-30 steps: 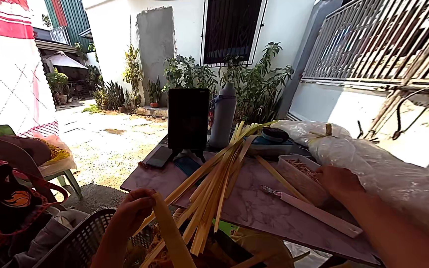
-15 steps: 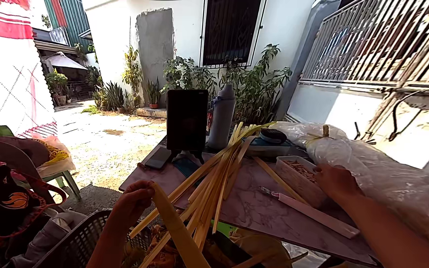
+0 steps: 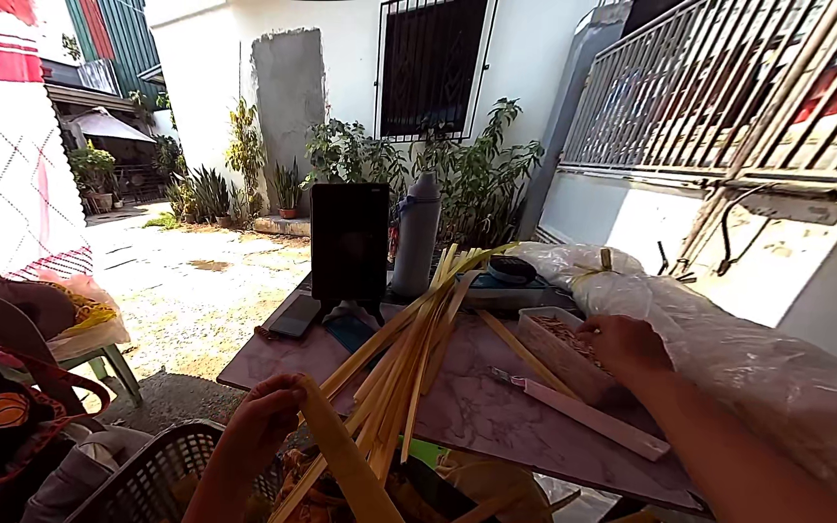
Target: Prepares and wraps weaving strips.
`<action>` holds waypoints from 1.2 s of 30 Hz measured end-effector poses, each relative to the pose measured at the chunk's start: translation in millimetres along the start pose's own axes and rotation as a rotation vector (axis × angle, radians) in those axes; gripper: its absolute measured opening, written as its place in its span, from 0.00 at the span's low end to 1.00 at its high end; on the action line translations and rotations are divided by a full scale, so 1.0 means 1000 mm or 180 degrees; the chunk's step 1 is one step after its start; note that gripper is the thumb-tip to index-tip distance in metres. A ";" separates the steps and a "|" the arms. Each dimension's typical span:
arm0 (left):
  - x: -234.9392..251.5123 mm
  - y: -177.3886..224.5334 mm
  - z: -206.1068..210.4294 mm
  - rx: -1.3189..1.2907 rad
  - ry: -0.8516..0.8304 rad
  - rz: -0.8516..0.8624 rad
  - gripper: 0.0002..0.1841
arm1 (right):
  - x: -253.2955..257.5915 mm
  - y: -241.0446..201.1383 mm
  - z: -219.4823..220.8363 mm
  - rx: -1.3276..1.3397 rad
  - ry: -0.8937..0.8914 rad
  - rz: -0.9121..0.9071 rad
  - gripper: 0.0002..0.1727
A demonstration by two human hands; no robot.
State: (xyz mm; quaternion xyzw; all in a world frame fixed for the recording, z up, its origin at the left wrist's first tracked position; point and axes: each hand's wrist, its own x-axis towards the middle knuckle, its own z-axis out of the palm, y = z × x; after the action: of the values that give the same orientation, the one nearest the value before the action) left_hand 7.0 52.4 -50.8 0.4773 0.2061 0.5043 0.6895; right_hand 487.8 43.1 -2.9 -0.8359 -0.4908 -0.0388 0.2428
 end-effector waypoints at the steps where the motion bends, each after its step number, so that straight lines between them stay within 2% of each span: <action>1: -0.001 0.000 0.002 -0.0028 -0.0044 -0.0015 0.13 | 0.001 0.000 0.000 0.0017 -0.0003 0.0022 0.11; 9: -0.008 0.001 0.011 0.0022 -0.0197 -0.0032 0.13 | -0.004 -0.004 0.002 0.0497 0.0448 -0.0013 0.11; 16: -0.012 0.003 0.017 -0.0132 -0.0374 -0.0055 0.11 | -0.001 -0.001 -0.001 0.0512 0.0242 0.0169 0.12; 21: -0.013 0.003 0.016 -0.0179 -0.0328 -0.0076 0.11 | -0.009 -0.010 -0.002 0.1008 0.0553 0.0114 0.12; 24: -0.014 0.002 0.016 -0.0289 -0.0330 -0.0108 0.10 | -0.013 -0.019 0.001 0.1759 0.0696 0.0290 0.13; 28: -0.014 -0.001 0.021 -0.0411 -0.0358 -0.0114 0.09 | -0.033 -0.046 0.006 0.3484 0.0520 0.0475 0.10; 30: -0.016 -0.003 0.029 -0.0490 -0.0438 -0.0136 0.08 | -0.059 -0.070 0.006 0.4106 0.0284 0.0321 0.11; 33: -0.021 -0.010 0.043 -0.0642 -0.0855 -0.0200 0.06 | -0.112 -0.107 0.004 0.4551 -0.0224 0.0005 0.10; 36: -0.028 -0.015 0.056 -0.0702 -0.1167 -0.0246 0.07 | -0.167 -0.136 0.005 0.5051 -0.0817 -0.0721 0.17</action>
State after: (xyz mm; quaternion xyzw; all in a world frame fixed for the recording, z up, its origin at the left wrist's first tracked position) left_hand 46.4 1.7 -43.3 0.4744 0.0389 0.4017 0.7823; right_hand 286.7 -34.5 -7.7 -0.3580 -0.4778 0.3926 0.6996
